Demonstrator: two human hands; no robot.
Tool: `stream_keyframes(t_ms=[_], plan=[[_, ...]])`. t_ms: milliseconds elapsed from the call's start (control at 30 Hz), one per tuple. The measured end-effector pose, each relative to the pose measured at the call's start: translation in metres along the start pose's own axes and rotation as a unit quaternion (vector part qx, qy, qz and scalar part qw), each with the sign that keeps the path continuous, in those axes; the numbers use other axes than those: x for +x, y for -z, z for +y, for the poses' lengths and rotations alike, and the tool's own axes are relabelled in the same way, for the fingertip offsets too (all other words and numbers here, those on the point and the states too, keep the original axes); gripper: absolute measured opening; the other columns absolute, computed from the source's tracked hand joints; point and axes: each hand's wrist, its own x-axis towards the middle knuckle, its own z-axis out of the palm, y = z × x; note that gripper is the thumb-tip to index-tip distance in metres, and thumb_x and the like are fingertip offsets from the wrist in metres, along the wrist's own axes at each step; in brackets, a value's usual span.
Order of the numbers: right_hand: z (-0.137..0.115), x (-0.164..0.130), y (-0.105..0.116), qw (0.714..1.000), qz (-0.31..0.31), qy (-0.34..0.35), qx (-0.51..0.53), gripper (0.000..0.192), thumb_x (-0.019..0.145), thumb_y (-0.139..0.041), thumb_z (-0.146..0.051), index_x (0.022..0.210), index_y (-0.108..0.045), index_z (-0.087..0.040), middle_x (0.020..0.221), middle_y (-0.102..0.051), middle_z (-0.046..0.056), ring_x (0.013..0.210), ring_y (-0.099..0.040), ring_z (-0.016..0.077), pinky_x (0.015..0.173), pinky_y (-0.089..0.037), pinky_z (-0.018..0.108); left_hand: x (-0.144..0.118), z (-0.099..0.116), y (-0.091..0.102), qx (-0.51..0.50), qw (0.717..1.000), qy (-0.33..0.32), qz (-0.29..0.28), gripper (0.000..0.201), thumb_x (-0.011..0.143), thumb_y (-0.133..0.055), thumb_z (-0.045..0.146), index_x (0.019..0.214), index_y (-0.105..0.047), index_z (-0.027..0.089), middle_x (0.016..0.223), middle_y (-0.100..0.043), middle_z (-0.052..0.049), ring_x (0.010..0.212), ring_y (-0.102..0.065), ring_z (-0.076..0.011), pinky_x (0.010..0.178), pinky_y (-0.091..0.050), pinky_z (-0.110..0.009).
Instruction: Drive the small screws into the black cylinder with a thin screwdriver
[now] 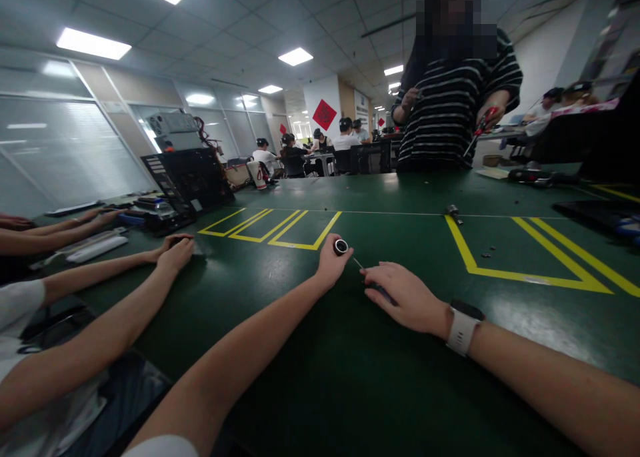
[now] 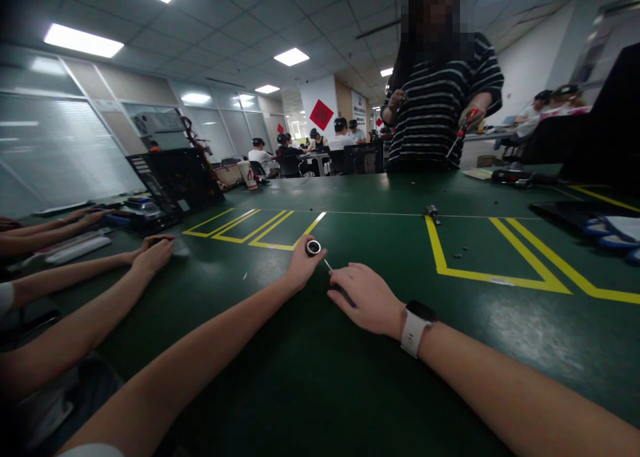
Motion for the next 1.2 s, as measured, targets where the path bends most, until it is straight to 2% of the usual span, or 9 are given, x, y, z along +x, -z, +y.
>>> stream_keyframes(t_ms=[100,200,300,433,700,900,967,1067,1200], plan=[[-0.003,0.001,0.005,0.992,0.110,-0.038,0.045,0.020,0.087,-0.045,-0.031,0.086,-0.062,-0.023,0.088,-0.062,0.007,0.084,-0.056,0.0221,0.076,-0.043,0.039,0.000,0.004,0.002,0.015,0.994,-0.060,-0.093,0.023,0.065,-0.065,0.022,0.080,-0.048,0.017,0.073,-0.048,0.004,0.070,-0.047,-0.0117,0.068,-0.038,-0.024],[0.000,0.000,0.006,0.974,0.171,-0.072,0.128,0.023,0.088,-0.042,-0.032,0.079,-0.061,-0.022,0.080,-0.059,0.005,0.077,-0.055,0.0195,0.069,-0.043,0.034,-0.001,0.008,0.003,0.026,0.980,-0.096,-0.174,0.021,0.068,-0.063,0.024,0.082,-0.049,0.017,0.076,-0.051,0.003,0.072,-0.048,-0.0123,0.068,-0.039,-0.024],[0.004,0.000,0.005,0.963,0.177,-0.092,0.179,0.024,0.087,-0.043,-0.033,0.077,-0.060,-0.021,0.079,-0.058,0.004,0.077,-0.055,0.0191,0.069,-0.043,0.034,-0.003,0.010,0.002,0.043,0.969,-0.114,-0.213,0.020,0.068,-0.062,0.022,0.082,-0.049,0.016,0.076,-0.051,0.002,0.071,-0.049,-0.0121,0.068,-0.040,-0.024],[0.005,0.000,0.001,0.965,0.145,-0.107,0.190,0.019,0.086,-0.045,-0.033,0.083,-0.059,-0.021,0.083,-0.060,0.003,0.079,-0.056,0.0191,0.070,-0.044,0.034,-0.005,0.011,0.000,0.056,0.959,-0.134,-0.244,0.017,0.067,-0.061,0.019,0.080,-0.052,0.015,0.074,-0.052,0.002,0.067,-0.048,-0.0109,0.063,-0.039,-0.023],[-0.002,0.001,-0.004,0.993,0.103,-0.038,0.033,0.014,0.087,-0.043,-0.022,0.083,-0.056,-0.020,0.080,-0.057,0.004,0.075,-0.053,0.0175,0.068,-0.042,0.032,-0.006,0.012,0.001,0.115,0.951,-0.144,-0.249,0.008,0.067,-0.059,0.019,0.071,-0.054,0.015,0.066,-0.052,0.003,0.062,-0.047,-0.0102,0.058,-0.036,-0.022],[-0.010,0.002,-0.005,0.994,0.073,-0.024,-0.081,0.015,0.086,-0.043,-0.021,0.083,-0.058,-0.018,0.083,-0.060,0.006,0.077,-0.052,0.0194,0.070,-0.040,0.036,-0.006,0.012,0.001,0.156,0.935,-0.200,-0.247,0.004,0.068,-0.056,0.017,0.067,-0.054,0.015,0.063,-0.052,0.003,0.061,-0.048,-0.0103,0.059,-0.035,-0.022],[-0.009,0.002,-0.005,0.994,0.080,-0.049,-0.063,0.017,0.085,-0.044,-0.024,0.080,-0.059,-0.019,0.080,-0.060,0.005,0.075,-0.053,0.0191,0.071,-0.039,0.036,-0.006,0.013,0.001,0.167,0.930,-0.217,-0.246,0.005,0.070,-0.056,0.018,0.067,-0.054,0.015,0.064,-0.052,0.002,0.062,-0.048,-0.0107,0.060,-0.035,-0.022],[-0.006,0.003,-0.003,0.986,0.106,-0.125,0.034,0.022,0.085,-0.044,-0.030,0.073,-0.059,-0.019,0.073,-0.059,0.003,0.069,-0.053,0.0183,0.067,-0.040,0.035,-0.007,0.015,0.002,0.178,0.921,-0.235,-0.256,0.005,0.071,-0.056,0.018,0.068,-0.053,0.015,0.065,-0.053,0.002,0.064,-0.049,-0.0111,0.061,-0.034,-0.023],[0.003,0.005,-0.001,0.945,0.139,-0.209,0.210,0.025,0.082,-0.046,-0.034,0.068,-0.062,-0.019,0.072,-0.061,0.003,0.073,-0.056,0.0191,0.069,-0.041,0.034,-0.008,0.016,0.003,0.166,0.919,-0.241,-0.266,0.004,0.073,-0.056,0.018,0.070,-0.053,0.015,0.067,-0.053,0.002,0.065,-0.050,-0.0109,0.064,-0.035,-0.023]])
